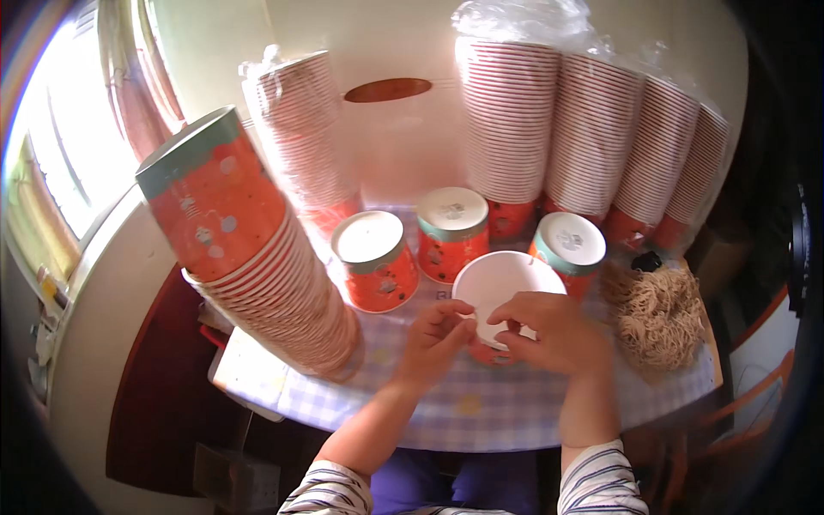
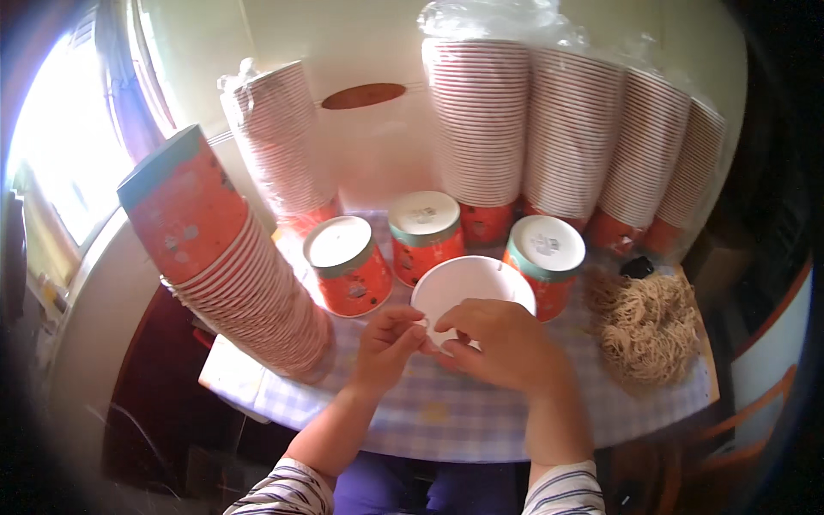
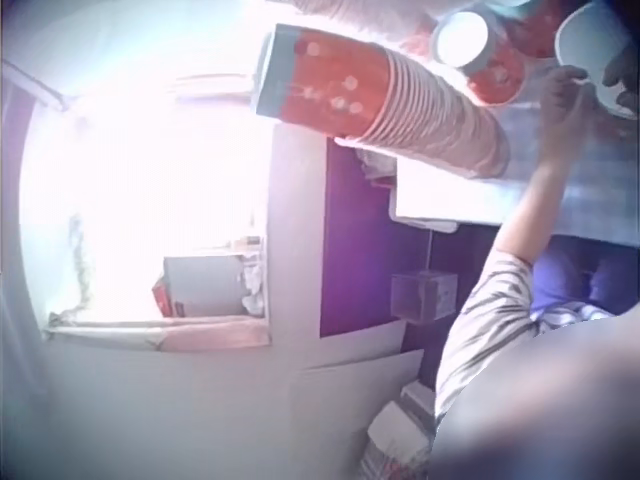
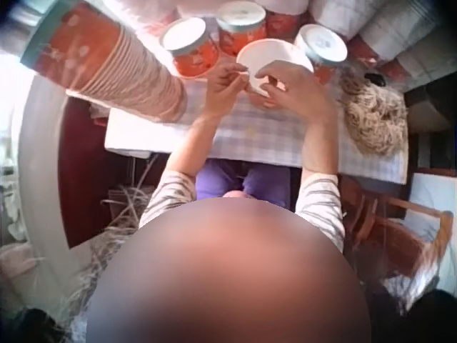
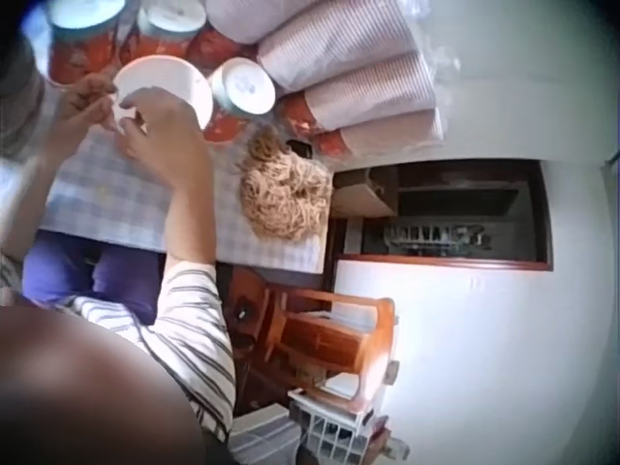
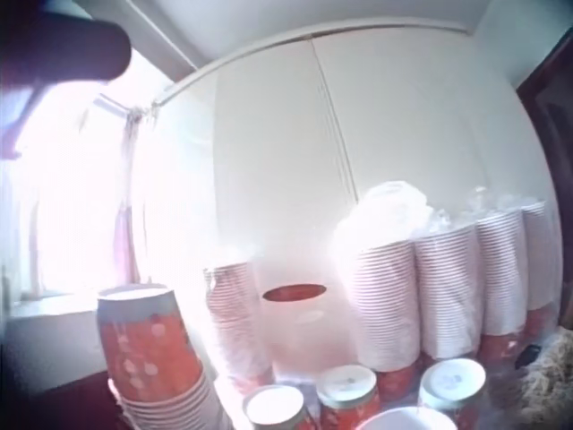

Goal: Bundling stacks of paper bowls using rubber bands and organizing them on a table.

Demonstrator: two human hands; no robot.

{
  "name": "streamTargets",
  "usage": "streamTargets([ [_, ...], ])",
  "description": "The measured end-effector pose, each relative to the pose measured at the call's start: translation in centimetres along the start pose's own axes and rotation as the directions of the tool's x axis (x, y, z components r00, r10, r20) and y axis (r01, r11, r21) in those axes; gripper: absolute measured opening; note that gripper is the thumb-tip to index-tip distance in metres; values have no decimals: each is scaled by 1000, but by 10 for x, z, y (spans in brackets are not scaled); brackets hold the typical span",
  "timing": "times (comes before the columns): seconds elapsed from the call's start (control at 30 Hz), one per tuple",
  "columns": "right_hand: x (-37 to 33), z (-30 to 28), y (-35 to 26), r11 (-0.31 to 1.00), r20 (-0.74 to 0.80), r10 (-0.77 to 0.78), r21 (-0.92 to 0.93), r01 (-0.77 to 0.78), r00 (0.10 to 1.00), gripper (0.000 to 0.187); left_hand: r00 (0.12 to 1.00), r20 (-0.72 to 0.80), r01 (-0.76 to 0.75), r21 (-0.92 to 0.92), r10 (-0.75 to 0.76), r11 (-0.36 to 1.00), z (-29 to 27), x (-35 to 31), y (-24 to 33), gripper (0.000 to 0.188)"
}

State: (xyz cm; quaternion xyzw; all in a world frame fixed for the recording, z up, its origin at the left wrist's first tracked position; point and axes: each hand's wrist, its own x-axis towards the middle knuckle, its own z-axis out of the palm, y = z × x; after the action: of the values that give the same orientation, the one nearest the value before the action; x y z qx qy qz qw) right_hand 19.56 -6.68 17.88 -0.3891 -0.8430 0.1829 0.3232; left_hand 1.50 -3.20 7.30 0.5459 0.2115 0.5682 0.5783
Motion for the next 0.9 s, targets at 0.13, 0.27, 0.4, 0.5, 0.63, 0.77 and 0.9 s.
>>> streamTargets([
  [0.13,0,4,0,999,-37,19,-35,-20,999,17,1000,10,-16,-52,16,999,3,-2,3,20],
  [0.27,0,5,-1,999,-38,-11,-48,9,999,20,998,60,18,-59,-14,998,6,-2,4,18],
  [0.4,1,2,-6,1000,6,6,14,-7,1000,19,997,72,21,-110,-13,994,7,-3,4,14],
  [0.5,-1,-5,-12,993,74,29,111,-37,997,18,997,51,52,-48,-49,998,10,-3,4,11],
  [0.63,0,-9,-12,989,163,-62,139,39,985,16,998,43,48,25,-49,999,6,-5,2,11],
  [0.77,-2,-5,-7,986,145,-106,144,85,984,13,994,74,68,113,-77,991,11,-9,1,15],
  [0.9,-2,-2,-6,979,46,-162,130,155,986,13,995,88,27,133,-39,991,18,-10,4,19],
])
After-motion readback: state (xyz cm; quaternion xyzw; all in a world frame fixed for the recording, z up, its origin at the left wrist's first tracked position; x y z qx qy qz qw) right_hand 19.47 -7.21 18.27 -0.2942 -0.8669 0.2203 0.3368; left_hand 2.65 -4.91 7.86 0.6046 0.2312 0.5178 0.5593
